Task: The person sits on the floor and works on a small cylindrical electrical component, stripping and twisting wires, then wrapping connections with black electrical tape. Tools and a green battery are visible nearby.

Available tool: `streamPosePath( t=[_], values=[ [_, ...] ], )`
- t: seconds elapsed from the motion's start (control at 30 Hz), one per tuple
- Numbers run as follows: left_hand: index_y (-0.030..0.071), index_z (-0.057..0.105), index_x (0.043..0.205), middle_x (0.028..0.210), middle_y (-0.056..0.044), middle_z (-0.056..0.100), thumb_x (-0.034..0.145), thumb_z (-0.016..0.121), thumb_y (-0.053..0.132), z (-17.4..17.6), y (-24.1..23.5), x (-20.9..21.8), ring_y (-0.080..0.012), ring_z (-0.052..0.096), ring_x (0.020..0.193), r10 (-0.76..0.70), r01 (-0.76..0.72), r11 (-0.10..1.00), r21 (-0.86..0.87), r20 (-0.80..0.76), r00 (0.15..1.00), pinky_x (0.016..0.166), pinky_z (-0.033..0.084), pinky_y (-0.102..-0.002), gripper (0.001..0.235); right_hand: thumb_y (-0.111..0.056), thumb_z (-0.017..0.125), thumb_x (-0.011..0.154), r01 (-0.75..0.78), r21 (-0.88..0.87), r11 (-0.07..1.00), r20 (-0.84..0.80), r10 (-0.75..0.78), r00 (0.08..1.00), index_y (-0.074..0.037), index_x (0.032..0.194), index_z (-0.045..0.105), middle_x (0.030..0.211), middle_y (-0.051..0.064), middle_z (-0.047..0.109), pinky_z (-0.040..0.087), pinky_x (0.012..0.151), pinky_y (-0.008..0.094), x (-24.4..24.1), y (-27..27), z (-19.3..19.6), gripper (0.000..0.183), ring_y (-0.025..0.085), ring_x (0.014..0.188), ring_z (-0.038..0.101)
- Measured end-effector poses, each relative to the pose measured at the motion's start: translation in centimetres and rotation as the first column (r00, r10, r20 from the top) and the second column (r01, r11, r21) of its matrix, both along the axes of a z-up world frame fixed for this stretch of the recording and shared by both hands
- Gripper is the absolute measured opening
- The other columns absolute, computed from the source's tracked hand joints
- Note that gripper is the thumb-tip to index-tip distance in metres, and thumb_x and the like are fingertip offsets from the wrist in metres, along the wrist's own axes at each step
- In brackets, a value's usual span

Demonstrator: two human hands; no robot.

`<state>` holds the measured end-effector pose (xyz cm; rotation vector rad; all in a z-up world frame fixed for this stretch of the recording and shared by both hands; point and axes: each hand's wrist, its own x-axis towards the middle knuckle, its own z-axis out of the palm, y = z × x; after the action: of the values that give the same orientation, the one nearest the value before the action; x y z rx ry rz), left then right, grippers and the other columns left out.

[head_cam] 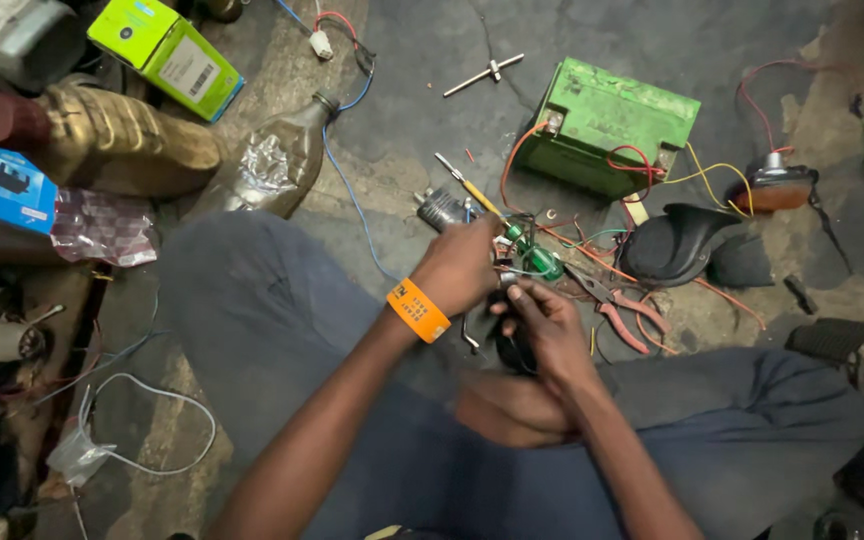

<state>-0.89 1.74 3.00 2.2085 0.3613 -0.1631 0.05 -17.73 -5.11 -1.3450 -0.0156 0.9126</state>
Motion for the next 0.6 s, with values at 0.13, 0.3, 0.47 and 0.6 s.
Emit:
streamPosePath(
  t=[0.13, 0.3, 0.47, 0.6],
  values=[
    [-0.001, 0.066, 0.114, 0.100, -0.027, 0.071, 0.075, 0.077, 0.017, 0.0, -0.2, 0.3, -0.0447, 0.069, 0.098, -0.021, 0.022, 0.999, 0.034, -0.016, 1.000, 0.083, 0.054, -0.052, 0.044, -0.015, 0.060, 0.102, -0.046, -0.025, 0.999, 0.084, 0.048, 0.995, 0.002, 0.122, 0.069, 0.095, 0.008, 0.076, 0.053, 0.071, 0.023, 0.2, 0.0, 0.3, 0.027, 0.009, 0.075, 0.065],
    [0.003, 0.069, 0.114, 0.092, -0.024, 0.073, 0.078, 0.072, 0.014, 0.5, -0.2, 0.3, -0.0400, 0.074, 0.088, 0.066, -0.074, 0.995, -0.074, -0.114, 0.991, 0.076, 0.058, -0.047, 0.038, -0.010, 0.059, 0.102, -0.015, 0.012, 1.000, 0.011, 0.015, 1.000, 0.004, 0.127, 0.067, 0.100, 0.010, 0.076, 0.057, 0.077, 0.026, 0.2, 0.4, 0.4, 0.030, 0.013, 0.083, 0.070],
    [0.001, 0.074, 0.104, 0.087, -0.021, 0.075, 0.080, 0.068, 0.010, 0.2, 0.3, 0.1, -0.0347, 0.076, 0.084, 0.022, -0.028, 0.997, -0.072, -0.084, 0.996, 0.075, 0.059, -0.042, 0.026, -0.008, 0.056, 0.104, -0.064, 0.083, 0.994, 0.100, 0.055, 0.993, 0.007, 0.126, 0.066, 0.109, 0.011, 0.074, 0.058, 0.085, 0.027, 0.5, 0.2, 0.6, 0.029, 0.015, 0.096, 0.072],
    [-0.003, 0.075, 0.098, 0.079, -0.018, 0.076, 0.079, 0.068, 0.005, 0.0, 0.7, -0.1, -0.0250, 0.078, 0.069, 0.029, -0.043, 0.975, -0.220, -0.064, 0.998, 0.063, 0.062, -0.035, 0.021, -0.007, 0.054, 0.105, -0.105, 0.140, 0.985, 0.146, 0.084, 0.986, 0.007, 0.126, 0.066, 0.114, 0.011, 0.073, 0.058, 0.090, 0.028, 0.7, 0.0, 1.1, 0.028, 0.015, 0.103, 0.071]
  ],
)
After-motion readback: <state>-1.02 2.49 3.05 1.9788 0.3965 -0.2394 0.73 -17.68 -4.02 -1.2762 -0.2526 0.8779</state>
